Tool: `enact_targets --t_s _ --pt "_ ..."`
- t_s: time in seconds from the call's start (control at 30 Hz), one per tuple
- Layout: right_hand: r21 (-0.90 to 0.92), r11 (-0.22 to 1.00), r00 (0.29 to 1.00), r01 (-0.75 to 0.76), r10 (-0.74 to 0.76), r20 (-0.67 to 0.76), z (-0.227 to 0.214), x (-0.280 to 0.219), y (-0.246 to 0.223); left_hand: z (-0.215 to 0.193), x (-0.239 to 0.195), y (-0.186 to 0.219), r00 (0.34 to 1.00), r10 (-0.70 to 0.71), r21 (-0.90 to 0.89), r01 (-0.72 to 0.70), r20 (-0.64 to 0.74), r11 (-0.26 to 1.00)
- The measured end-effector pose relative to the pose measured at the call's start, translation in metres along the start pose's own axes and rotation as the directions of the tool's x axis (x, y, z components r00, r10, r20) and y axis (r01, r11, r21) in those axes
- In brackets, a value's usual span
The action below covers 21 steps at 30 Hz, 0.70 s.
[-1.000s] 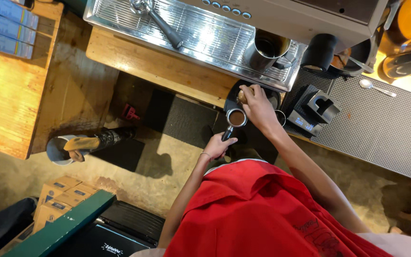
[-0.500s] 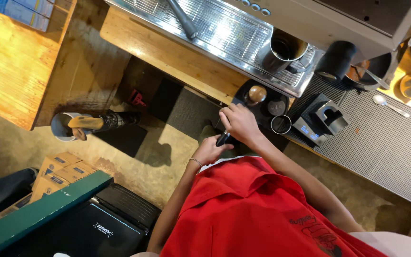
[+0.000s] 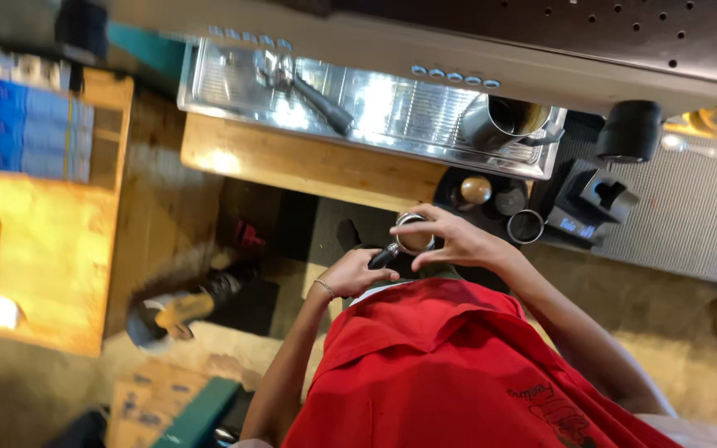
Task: The person wipes a portafilter with a cloth, then places it on a scale and uses a spoon to scoop coffee grounds from a grinder into the filter. They use a tamper to press the grounds flat, then attach the portafilter to an espresso machine and begin brewing.
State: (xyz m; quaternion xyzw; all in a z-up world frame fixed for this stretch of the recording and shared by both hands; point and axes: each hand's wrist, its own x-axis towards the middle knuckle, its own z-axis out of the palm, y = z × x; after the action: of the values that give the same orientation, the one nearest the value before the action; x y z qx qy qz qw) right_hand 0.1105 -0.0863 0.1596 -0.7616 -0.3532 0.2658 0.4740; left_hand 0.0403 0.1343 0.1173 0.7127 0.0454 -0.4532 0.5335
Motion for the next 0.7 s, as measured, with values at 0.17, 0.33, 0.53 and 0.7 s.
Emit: enact_targets --t_s 0.17,0.33,0.53,0.7 --pt "0.063 0.989 0.989 -0.137 0.14 -0.038 0.017 0.038 -0.03 -0.071 -0.029 0.028 0.984 0.004 0.087 -0.02 0.177 0.996" --pt "0.118 0.989 0.982 -0.09 0.108 -0.158 0.041 0.051 -0.019 -0.112 -0.037 0.037 0.955 -0.04 0.224 -0.029 0.295 0.974" --pt "0.128 0.99 0.953 -0.063 0.097 -0.286 0.049 0.049 -0.031 -0.125 -0.037 0.052 0.936 -0.025 0.26 -0.072 0.35 0.963" --pt "0.088 0.993 0.916 -0.074 0.102 -0.388 0.053 0.039 -0.03 -0.124 -0.019 0.043 0.923 -0.003 0.295 -0.12 0.384 0.948"
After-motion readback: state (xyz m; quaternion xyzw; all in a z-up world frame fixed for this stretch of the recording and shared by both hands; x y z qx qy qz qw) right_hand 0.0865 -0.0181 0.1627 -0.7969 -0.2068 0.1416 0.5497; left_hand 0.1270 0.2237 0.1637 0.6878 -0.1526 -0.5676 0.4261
